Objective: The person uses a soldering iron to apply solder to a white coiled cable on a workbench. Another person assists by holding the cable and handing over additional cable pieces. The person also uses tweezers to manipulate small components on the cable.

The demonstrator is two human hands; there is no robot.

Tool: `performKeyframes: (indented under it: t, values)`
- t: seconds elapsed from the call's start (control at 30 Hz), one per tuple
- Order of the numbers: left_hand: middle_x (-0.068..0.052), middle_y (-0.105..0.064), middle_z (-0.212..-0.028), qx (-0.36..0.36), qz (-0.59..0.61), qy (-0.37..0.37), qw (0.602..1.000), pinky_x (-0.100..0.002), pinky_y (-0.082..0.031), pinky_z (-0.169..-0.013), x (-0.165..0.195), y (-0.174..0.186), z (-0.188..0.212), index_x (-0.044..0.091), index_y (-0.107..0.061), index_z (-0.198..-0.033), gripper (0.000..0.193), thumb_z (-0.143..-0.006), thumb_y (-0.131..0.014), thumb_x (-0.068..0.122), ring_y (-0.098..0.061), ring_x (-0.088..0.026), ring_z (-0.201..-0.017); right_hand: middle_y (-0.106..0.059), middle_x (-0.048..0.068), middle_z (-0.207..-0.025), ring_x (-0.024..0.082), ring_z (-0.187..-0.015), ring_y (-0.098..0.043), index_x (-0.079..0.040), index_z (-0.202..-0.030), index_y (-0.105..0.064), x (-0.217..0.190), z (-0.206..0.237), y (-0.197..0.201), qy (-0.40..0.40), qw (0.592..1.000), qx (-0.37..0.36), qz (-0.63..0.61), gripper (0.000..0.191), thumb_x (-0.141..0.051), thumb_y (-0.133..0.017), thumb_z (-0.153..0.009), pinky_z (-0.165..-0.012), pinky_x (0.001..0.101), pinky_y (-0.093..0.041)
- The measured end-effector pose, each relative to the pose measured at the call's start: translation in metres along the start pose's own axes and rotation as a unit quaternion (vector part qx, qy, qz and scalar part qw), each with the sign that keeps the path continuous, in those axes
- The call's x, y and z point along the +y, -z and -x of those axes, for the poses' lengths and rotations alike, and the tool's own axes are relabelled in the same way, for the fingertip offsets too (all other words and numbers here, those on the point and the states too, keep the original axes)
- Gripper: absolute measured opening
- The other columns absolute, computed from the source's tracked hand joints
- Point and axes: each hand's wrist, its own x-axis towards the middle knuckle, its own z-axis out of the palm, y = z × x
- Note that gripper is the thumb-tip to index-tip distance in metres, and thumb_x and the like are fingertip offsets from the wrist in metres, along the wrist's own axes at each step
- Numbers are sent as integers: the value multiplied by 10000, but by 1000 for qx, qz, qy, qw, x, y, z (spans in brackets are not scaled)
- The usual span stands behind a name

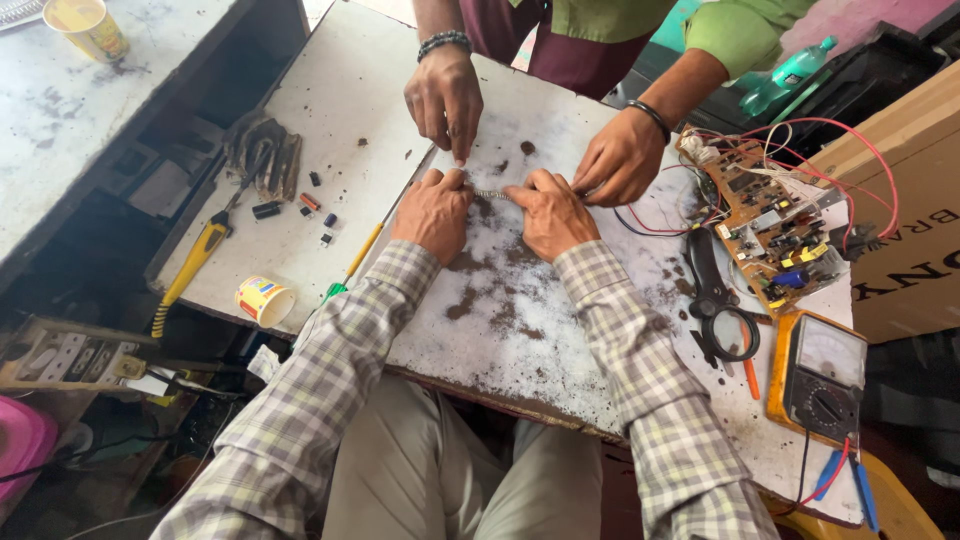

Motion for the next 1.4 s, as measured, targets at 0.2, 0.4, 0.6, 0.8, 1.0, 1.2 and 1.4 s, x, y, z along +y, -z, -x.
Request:
performKeyframes:
  t: [0.2, 0.4, 0.6, 0.8, 1.0, 1.2, 1.4]
  values:
    - [-51, -620, -1190, 45, 29, -7, 999, -368, -464, -894, 0, 12, 11, 84, -738, -1126, 287, -906, -555, 107, -558, -235, -1072, -592, 68, -1091, 247, -988, -581, -331, -1343, -685, -14, 6, 6, 55, 992, 40, 102, 560, 33, -482, -969, -906, 378, -528]
    - [-53, -607, -1155, 15, 17, 9, 1000, -374, -457, -902, 9, 22, 31, 73, -719, -1173, 292, -959, -528, 128, -552, -231, -1089, -599, 109, -1179, 258, -1105, -604, -83, -1394, -602, -14, 32, 19, -47, 999, 26, 6, 489, 67, -515, -936, -974, 357, -526]
    - [-152, -613, -1257, 141, 53, -37, 988, -413, -472, -933, 20, 23, 60, -19, -680, -1249, 473, -796, -604, 94, -568, -313, -1119, -638, 215, -1359, 283, -1296, -606, 83, -1384, -570, -12, 92, 17, -49, 740, 83, -666, 397, 67, -504, -994, -1112, 377, -477]
    - [-158, -689, -1180, 141, 196, -18, 970, -445, -515, -925, 65, 19, 130, 8, -707, -1030, 155, -899, -657, 74, -629, -360, -1065, -701, 186, -1239, 271, -1202, -675, 64, -1261, -627, 5, 195, 13, -123, 513, 67, -847, 310, -28, -554, -974, -1057, 372, -532]
    - [-75, -736, -838, 153, 283, 5, 947, -369, -498, -487, 95, 22, 258, 45, -728, -751, 207, -875, -760, 208, -642, -233, -488, -747, 138, -706, 142, -609, -653, 69, -764, -722, -4, 303, -18, -144, 865, 202, -437, 329, -216, -755, -926, -591, 295, -523]
    - [-106, -486, -508, 246, 152, 96, 952, -405, -339, -392, 55, 36, 343, 24, -479, -491, 539, -878, -811, 199, -473, -267, -388, -712, 101, -724, 106, -612, -605, 54, -860, -709, 1, 375, -62, -115, 833, 205, -501, 349, -229, -636, -1051, -581, 269, -493]
    - [-106, -454, -523, 313, 183, 147, 920, -392, -312, -417, 40, 57, 367, 10, -456, -544, 515, -924, -781, 134, -436, -247, -399, -629, 120, -680, 135, -554, -504, 24, -769, -620, 8, 398, -82, -85, 734, 243, -628, 361, -166, -607, -1075, -524, 272, -382]
